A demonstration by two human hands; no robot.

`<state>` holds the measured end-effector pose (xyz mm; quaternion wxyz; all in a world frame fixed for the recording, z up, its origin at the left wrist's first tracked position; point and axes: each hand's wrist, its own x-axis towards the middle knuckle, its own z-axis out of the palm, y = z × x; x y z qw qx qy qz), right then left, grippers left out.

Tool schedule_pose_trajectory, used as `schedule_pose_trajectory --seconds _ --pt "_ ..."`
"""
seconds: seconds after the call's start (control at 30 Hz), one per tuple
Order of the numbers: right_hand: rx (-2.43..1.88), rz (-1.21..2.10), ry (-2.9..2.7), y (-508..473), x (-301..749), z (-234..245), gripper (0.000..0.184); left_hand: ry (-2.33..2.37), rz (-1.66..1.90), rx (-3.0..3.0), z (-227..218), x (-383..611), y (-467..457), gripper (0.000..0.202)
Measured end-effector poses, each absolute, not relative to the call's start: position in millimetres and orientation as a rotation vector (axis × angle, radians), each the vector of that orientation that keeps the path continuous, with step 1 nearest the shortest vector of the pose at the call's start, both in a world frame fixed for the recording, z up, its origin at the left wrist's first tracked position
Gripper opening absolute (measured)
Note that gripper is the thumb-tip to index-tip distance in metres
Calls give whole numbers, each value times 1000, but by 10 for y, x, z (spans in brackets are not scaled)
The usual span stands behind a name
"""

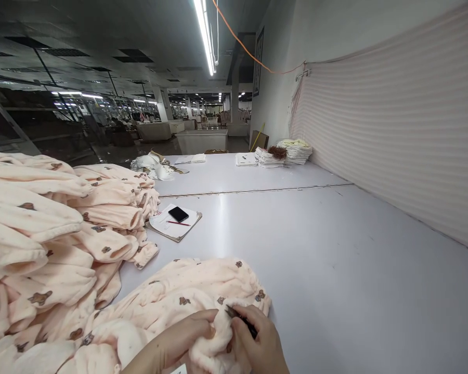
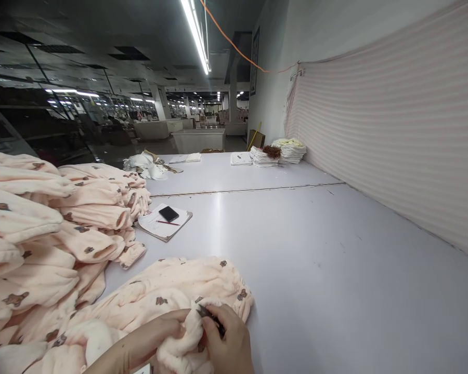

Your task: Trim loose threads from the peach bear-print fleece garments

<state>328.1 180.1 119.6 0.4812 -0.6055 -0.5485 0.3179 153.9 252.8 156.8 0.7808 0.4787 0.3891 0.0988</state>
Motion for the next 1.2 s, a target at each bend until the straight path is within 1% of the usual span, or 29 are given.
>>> schedule_pose_trajectory --seconds 0.1,0.2,0.27,0.3,0.37,0.4,0.43,0.5,0.6,0.67,0.77,0.9,0.97,1.07,1.2 --pt "-1499 759 -1336 1803 3309 1186 22 861 168 1108 1603 1522 2506 31" --pt "-1625 697 -1183 1802 3358 1129 26 1037 124 1603 1633 1502 2448 25" --pt "-1604 804 -1169 1801 3381 1067 29 1296 206 1996 1616 1492 2406 18" --pt "-1553 924 -1190 1802 3383 1031 25 1422 293 2078 1593 1490 2390 15" --pt "-1438 1141 -1203 1807 3364 964 19 1534 536 1919 1527 1493 2371 7" --pt "-1402 1179 -1187 1812 3344 936 18 1484 666 1723 1490 1498 2366 4" --pt "-1391 1150 -1163 1818 3317 916 19 1387 774 1497 1456 1506 2362 10" --pt "-1372 979 -1158 1832 3251 895 22 1164 883 1065 1408 1523 2347 26" --pt "-1349 790 -1230 1852 3164 886 19 1009 866 679 1397 1531 2304 36" --pt "-1394 771 -1246 1857 3145 868 16 1014 866 571 1416 1523 2274 38" --pt "-1441 881 -1234 1856 3174 830 14 1028 864 481 1451 1512 2247 40" --pt "-1406 992 -1200 1886 3203 836 16 976 797 421 1498 1533 2234 69" --pt "-1417 990 -1174 1912 3187 845 15 972 788 420 1525 1552 2222 75" --pt "-1437 971 -1092 1935 3164 806 18 1005 784 402 1543 1575 2201 74" --pt "-1400 1016 -990 1917 3243 654 23 1065 748 354 1434 1547 2226 64"
